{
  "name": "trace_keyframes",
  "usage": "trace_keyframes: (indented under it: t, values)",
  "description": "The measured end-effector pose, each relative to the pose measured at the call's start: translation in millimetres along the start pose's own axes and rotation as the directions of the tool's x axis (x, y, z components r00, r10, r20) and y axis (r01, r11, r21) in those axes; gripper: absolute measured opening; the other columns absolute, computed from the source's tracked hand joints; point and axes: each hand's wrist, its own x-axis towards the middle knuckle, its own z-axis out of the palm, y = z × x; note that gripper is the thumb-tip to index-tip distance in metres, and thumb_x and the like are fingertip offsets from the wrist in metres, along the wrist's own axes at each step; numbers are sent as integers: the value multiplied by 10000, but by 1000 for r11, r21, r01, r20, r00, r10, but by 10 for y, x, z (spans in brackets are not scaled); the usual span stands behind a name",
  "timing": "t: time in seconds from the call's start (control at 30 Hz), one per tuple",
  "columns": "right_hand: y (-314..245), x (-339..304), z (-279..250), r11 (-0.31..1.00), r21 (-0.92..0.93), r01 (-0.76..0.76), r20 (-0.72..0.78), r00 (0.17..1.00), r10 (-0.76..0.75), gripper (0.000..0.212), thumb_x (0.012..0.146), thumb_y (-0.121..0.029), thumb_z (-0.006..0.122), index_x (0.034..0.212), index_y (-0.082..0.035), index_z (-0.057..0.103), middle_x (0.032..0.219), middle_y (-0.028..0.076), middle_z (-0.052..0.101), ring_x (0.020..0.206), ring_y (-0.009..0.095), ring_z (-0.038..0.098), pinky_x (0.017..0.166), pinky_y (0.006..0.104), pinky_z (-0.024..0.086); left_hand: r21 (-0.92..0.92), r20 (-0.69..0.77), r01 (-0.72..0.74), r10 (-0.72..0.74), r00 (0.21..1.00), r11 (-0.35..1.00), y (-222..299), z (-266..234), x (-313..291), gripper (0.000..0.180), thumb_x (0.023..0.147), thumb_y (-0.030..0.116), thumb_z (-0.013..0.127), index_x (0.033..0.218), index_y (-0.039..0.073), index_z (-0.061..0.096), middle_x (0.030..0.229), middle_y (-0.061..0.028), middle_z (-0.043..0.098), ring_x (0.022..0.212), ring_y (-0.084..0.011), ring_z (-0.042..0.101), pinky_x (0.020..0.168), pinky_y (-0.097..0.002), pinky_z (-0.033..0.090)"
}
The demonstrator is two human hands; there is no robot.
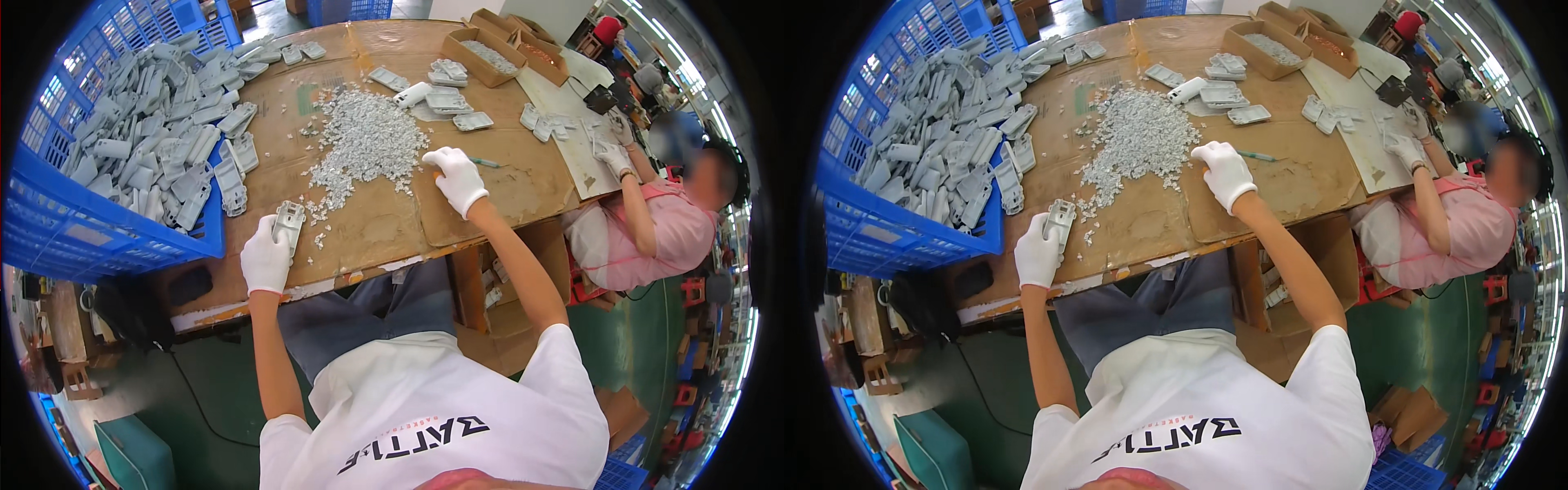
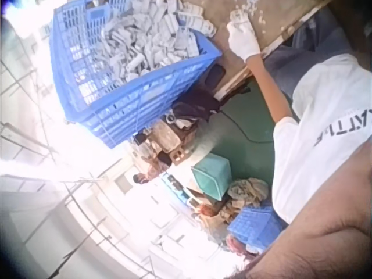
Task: The person cleans plastic components by scraping plastic residue from them with a scraping tool.
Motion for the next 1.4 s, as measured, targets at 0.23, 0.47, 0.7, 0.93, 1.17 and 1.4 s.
trace_keyframes:
  t: [0.23,0.47,0.7,0.93,1.17,1.4]
  values:
    - [-176,70,49,997,-44,-67,52,996,69,170,815,-78,694,983,-99,681,1007,113,651,984,333,617,872,425,515,-627,101,93,-38,994,774,159,-27,-131,601,899,-65,380,1458,144,445,1158,-150,641,726,-210,692,626,-332,583]
    - [-225,476,-148,952,-166,-257,373,877,302,143,847,-138,694,972,-73,716,1010,165,718,975,346,681,872,423,536,-620,-42,-240,274,961,747,525,46,-326,680,774,-132,468,1420,81,478,1292,-91,575,1158,-200,579,1011,-310,472]
    - [-340,382,-24,937,-220,-270,294,898,328,121,804,-158,692,893,-78,703,972,167,711,936,355,683,858,435,544,-641,-16,-248,310,950,726,872,463,-537,602,820,-33,580,1403,87,492,1297,-176,624,1213,-301,609,1019,-360,464]
    - [-140,76,184,972,43,-231,-89,968,234,207,856,-54,611,1041,-58,517,889,187,638,881,394,641,768,441,512,-662,98,-110,231,968,742,873,569,-547,595,838,-2,618,1414,83,491,1341,-117,600,1234,-209,578,1044,-318,437]
    - [-92,47,107,918,351,-186,-9,979,203,187,866,15,624,1041,-44,597,932,150,685,862,279,689,756,358,550,-659,51,-158,254,966,735,820,639,-562,601,832,1,613,1410,109,489,1298,-131,634,1143,-270,645,971,-346,487]
    - [-19,40,76,528,788,-315,140,928,344,138,911,12,647,1044,4,680,943,58,710,784,136,685,674,258,576,-659,68,-155,263,962,736,776,649,-513,606,829,21,624,1412,109,487,1315,-135,624,1184,-266,625,995,-344,475]
